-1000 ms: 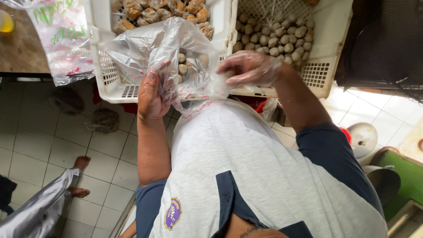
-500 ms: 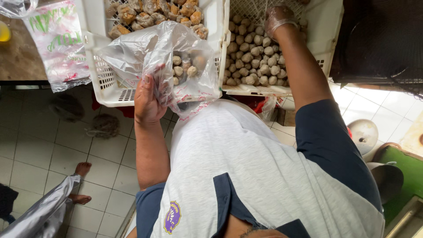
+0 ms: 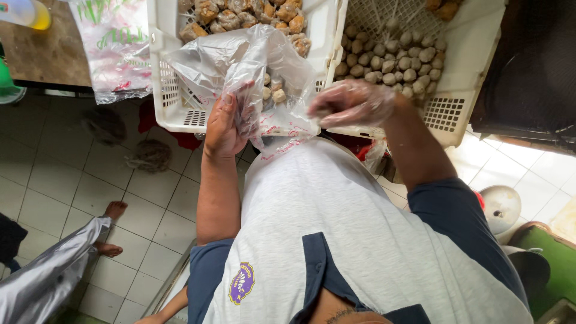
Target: The person holds open a clear plastic bag and picks round meatballs one at a time from a white plastic basket, placing them into the bag. They continue filling the bag from the basket throughout the clip, occasionally steadying the bag with the other hand.
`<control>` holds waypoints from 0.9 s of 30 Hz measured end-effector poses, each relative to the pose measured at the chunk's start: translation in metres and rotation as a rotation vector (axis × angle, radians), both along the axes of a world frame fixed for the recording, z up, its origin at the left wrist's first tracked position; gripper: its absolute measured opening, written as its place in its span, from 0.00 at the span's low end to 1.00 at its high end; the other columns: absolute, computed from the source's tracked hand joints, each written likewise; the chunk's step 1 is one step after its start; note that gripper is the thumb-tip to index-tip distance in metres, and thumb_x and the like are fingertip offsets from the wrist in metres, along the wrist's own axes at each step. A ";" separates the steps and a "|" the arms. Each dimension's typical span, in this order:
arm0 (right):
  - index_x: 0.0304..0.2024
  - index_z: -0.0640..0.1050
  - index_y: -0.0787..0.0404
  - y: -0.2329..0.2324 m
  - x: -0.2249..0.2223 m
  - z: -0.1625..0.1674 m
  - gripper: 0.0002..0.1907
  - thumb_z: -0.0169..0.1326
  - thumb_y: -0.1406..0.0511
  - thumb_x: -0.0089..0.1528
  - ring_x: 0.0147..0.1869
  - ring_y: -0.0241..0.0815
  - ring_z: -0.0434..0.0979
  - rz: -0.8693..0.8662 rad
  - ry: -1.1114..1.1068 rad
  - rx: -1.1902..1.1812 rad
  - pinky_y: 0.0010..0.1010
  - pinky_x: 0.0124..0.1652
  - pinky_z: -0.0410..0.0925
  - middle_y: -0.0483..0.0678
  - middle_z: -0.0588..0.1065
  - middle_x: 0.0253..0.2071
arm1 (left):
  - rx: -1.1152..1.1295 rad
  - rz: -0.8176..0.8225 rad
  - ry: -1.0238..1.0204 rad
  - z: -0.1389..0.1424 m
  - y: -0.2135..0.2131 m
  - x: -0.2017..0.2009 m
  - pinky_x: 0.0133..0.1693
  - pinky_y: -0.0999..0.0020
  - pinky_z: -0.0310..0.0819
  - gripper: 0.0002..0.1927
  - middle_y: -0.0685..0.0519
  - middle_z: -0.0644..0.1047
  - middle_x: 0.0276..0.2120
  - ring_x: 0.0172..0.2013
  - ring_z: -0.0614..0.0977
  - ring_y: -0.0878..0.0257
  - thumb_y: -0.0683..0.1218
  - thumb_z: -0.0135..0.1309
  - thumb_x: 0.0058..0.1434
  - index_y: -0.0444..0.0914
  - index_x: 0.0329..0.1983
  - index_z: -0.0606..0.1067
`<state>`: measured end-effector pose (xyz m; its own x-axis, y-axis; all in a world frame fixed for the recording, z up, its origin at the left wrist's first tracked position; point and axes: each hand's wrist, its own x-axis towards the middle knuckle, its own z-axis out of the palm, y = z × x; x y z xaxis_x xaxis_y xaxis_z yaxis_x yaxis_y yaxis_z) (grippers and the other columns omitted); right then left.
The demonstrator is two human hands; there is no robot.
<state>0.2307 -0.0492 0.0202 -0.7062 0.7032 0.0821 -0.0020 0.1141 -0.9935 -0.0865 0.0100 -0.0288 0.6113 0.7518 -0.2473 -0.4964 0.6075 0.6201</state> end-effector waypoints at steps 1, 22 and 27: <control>0.58 0.77 0.62 0.002 -0.022 -0.003 0.15 0.56 0.64 0.69 0.30 0.35 0.66 -0.109 -0.154 0.165 0.23 0.31 0.69 0.46 0.68 0.31 | 0.016 0.000 -0.005 -0.001 0.000 0.000 0.34 0.71 0.68 0.26 0.50 0.77 0.47 0.36 0.74 0.66 0.54 0.47 0.77 0.31 0.68 0.68; 0.51 0.78 0.57 0.040 0.145 -0.128 0.08 0.54 0.63 0.71 0.44 0.46 0.77 -1.063 -1.085 -0.253 0.41 0.42 0.73 0.52 0.77 0.47 | 0.021 -0.014 0.000 0.005 0.000 -0.001 0.31 0.72 0.66 0.25 0.52 0.75 0.40 0.33 0.73 0.68 0.55 0.47 0.77 0.33 0.68 0.69; 0.48 0.76 0.64 0.004 0.113 -0.039 0.06 0.53 0.68 0.71 0.33 0.32 0.72 -0.548 -0.310 -0.297 0.24 0.32 0.72 0.45 0.76 0.37 | -0.005 -0.036 -0.029 -0.001 0.001 -0.002 0.28 0.74 0.59 0.26 0.56 0.70 0.33 0.26 0.66 0.71 0.56 0.47 0.77 0.34 0.69 0.69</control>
